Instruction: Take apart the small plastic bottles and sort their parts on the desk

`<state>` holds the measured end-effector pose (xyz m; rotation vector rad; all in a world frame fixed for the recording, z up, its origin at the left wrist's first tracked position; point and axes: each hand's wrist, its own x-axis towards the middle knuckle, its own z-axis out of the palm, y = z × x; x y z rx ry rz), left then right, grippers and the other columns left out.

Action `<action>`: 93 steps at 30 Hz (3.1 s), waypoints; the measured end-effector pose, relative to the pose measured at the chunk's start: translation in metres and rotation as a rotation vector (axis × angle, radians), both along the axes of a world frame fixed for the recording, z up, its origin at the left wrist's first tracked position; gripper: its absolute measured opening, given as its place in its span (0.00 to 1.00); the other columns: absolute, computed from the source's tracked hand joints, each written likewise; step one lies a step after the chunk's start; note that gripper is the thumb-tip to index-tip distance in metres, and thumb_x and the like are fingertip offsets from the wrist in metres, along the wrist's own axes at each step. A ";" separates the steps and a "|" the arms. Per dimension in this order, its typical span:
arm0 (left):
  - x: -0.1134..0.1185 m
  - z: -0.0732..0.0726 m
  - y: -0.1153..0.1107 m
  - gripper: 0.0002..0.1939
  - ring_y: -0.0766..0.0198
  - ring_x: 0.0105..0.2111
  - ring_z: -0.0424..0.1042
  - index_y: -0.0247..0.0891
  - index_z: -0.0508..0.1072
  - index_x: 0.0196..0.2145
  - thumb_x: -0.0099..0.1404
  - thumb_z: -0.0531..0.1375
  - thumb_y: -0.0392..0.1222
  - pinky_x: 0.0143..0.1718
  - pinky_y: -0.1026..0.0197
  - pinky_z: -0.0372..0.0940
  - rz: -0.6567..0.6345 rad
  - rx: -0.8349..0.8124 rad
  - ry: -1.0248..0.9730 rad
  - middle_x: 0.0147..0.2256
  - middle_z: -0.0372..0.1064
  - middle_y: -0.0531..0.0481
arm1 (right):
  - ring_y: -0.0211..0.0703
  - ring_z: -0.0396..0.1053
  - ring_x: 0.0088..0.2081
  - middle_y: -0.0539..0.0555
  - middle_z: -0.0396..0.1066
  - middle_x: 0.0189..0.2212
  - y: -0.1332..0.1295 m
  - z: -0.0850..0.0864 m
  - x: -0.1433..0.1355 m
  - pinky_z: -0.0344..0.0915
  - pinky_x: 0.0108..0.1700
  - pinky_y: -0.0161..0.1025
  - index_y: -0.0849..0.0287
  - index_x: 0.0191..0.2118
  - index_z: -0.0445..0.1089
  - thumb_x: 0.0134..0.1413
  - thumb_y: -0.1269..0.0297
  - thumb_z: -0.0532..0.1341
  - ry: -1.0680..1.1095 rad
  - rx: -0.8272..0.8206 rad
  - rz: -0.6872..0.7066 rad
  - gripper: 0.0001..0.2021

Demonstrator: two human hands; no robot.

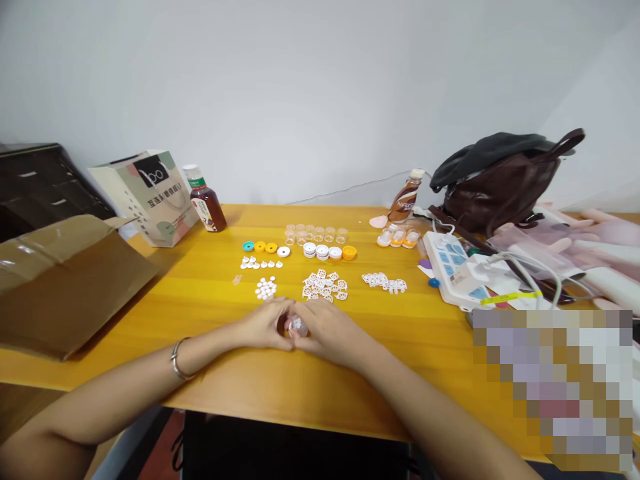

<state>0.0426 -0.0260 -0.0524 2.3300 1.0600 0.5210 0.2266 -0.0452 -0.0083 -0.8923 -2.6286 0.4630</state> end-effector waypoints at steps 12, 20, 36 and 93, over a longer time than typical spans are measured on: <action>-0.002 -0.004 0.002 0.15 0.68 0.27 0.60 0.36 0.62 0.28 0.46 0.63 0.45 0.27 0.66 0.52 -0.029 -0.014 -0.037 0.26 0.62 0.55 | 0.41 0.64 0.27 0.51 0.68 0.26 -0.003 -0.006 -0.008 0.56 0.29 0.34 0.57 0.32 0.62 0.48 0.62 0.58 -0.017 -0.088 -0.260 0.06; -0.002 -0.001 0.001 0.15 0.68 0.26 0.60 0.36 0.62 0.28 0.45 0.63 0.44 0.27 0.66 0.52 -0.042 -0.042 -0.056 0.25 0.62 0.56 | 0.44 0.66 0.30 0.53 0.68 0.29 -0.004 -0.008 -0.007 0.58 0.31 0.37 0.57 0.38 0.61 0.45 0.60 0.60 0.056 -0.034 -0.274 0.13; -0.003 0.001 -0.001 0.14 0.66 0.28 0.60 0.36 0.64 0.30 0.47 0.62 0.44 0.30 0.65 0.53 -0.058 -0.026 -0.018 0.27 0.62 0.54 | 0.41 0.66 0.33 0.53 0.68 0.32 -0.005 -0.002 -0.006 0.61 0.35 0.37 0.57 0.36 0.63 0.49 0.68 0.56 0.125 -0.042 -0.150 0.06; -0.002 0.001 -0.003 0.16 0.67 0.29 0.61 0.38 0.63 0.30 0.48 0.63 0.48 0.33 0.64 0.53 -0.024 0.006 -0.018 0.28 0.64 0.55 | 0.37 0.65 0.30 0.53 0.68 0.32 0.132 0.012 -0.005 0.60 0.31 0.32 0.60 0.37 0.63 0.52 0.63 0.55 0.318 -0.028 -0.618 0.08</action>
